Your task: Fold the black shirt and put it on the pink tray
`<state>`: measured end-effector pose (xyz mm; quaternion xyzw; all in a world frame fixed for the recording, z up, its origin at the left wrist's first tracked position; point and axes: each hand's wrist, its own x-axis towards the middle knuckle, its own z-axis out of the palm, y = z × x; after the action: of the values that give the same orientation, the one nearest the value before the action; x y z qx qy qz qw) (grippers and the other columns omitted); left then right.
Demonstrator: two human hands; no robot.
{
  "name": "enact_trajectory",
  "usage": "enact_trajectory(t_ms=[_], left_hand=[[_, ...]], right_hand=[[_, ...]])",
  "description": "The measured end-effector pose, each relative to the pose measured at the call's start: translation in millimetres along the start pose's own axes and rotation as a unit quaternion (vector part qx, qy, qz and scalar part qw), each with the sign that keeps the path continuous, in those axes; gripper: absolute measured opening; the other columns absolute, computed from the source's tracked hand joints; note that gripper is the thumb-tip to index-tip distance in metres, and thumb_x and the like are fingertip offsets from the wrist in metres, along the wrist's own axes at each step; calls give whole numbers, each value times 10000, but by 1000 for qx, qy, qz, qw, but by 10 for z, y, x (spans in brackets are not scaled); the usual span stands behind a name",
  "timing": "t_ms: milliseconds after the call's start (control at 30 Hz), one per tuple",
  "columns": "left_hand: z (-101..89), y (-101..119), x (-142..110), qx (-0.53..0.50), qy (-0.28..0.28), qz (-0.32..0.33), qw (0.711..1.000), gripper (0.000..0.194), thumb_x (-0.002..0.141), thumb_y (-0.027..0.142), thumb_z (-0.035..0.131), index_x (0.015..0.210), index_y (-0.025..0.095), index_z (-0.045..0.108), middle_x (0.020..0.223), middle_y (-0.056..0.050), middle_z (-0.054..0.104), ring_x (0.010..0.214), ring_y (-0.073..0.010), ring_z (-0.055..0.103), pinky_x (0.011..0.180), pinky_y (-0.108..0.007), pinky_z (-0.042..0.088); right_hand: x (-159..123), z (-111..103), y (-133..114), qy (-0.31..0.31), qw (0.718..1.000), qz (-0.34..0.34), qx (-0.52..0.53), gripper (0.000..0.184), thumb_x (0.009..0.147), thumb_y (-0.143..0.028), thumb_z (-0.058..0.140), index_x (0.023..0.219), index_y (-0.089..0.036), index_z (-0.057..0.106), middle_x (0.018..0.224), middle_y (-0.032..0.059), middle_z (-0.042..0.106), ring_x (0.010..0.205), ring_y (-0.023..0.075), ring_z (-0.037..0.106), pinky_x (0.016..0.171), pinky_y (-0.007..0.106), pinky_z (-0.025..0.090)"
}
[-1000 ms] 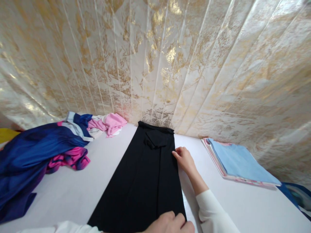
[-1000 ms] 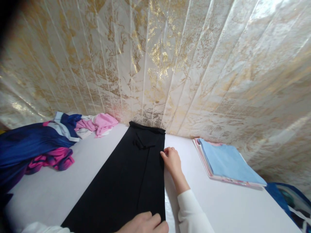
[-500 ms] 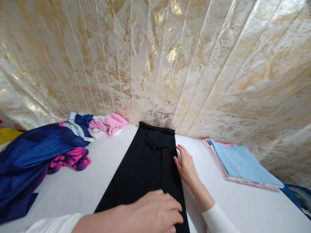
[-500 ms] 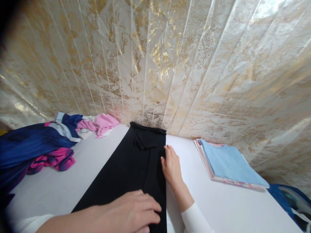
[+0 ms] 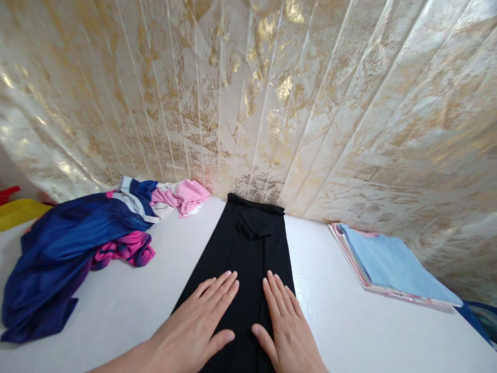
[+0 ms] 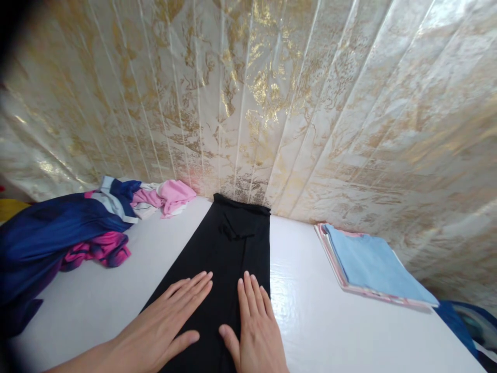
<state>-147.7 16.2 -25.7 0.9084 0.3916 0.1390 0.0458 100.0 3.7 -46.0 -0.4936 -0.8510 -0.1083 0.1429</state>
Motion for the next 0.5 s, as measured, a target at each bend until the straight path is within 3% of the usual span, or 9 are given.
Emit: enact_trajectory(t_ms=[233,367,500], left_hand=[[-75,81,-109,41,38,3,998,779,972,470,447,1513,220,-56,1537,-100,241,1373,-255,330,1081,-381,326],[-119,182,-299,103,71,26,992,852,936,485,507,1516,165,-29,1512,-123,298,1351,-270,367,1048,-355,357],[-10,230,-485,160,101,48,981,786,933,385,517,1522,182,38,1472,-105,388,1310,-266,426,997,-332,397]], right_hand=[[-67,56,-29,40,998,-27,-32,915,861,-423,543,1510,-106,-19,1502,143,322,1349,304,381,1004,431,444],[-224,207,-96,106,993,-46,-40,865,886,-540,468,1516,-121,50,1422,129,459,1252,306,508,924,409,484],[-381,297,-270,162,986,14,-39,599,978,-332,378,1516,-232,135,1341,53,561,1181,249,578,917,359,490]])
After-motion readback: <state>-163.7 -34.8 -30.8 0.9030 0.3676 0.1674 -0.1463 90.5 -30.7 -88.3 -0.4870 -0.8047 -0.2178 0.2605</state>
